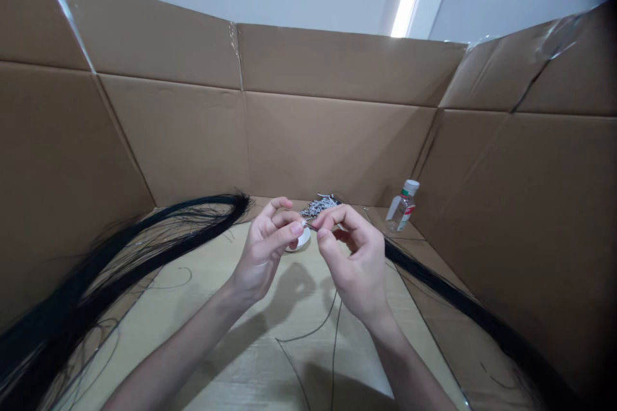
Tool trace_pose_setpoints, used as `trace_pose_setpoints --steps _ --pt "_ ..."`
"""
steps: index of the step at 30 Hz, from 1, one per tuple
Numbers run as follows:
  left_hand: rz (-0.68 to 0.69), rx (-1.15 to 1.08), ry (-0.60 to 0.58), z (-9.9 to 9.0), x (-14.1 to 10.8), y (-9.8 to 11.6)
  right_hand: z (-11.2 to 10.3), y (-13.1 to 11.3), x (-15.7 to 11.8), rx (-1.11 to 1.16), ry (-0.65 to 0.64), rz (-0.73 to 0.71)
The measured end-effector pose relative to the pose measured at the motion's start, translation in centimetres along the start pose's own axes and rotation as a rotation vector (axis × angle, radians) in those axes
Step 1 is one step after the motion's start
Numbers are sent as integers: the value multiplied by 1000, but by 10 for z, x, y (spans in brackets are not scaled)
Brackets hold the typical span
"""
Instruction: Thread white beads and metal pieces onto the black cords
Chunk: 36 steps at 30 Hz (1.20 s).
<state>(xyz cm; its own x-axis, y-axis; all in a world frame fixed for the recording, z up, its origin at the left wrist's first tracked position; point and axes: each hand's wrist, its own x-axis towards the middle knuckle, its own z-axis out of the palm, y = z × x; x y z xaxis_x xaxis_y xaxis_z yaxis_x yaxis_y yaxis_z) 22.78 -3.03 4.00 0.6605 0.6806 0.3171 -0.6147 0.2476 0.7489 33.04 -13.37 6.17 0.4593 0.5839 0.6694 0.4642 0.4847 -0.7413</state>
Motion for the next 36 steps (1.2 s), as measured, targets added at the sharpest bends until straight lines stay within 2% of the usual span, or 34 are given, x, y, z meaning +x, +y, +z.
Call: trace_pose_setpoints --steps 24,30,36 --pt "45 15 -32 -3 3 -3 -1 1 0 -35 -6 -3" --pt "74 86 -75 -7 5 0 -4 2 1 -106 -14 -99" --pt "91 237 -140 -12 4 11 -10 2 3 -207 -74 -284"
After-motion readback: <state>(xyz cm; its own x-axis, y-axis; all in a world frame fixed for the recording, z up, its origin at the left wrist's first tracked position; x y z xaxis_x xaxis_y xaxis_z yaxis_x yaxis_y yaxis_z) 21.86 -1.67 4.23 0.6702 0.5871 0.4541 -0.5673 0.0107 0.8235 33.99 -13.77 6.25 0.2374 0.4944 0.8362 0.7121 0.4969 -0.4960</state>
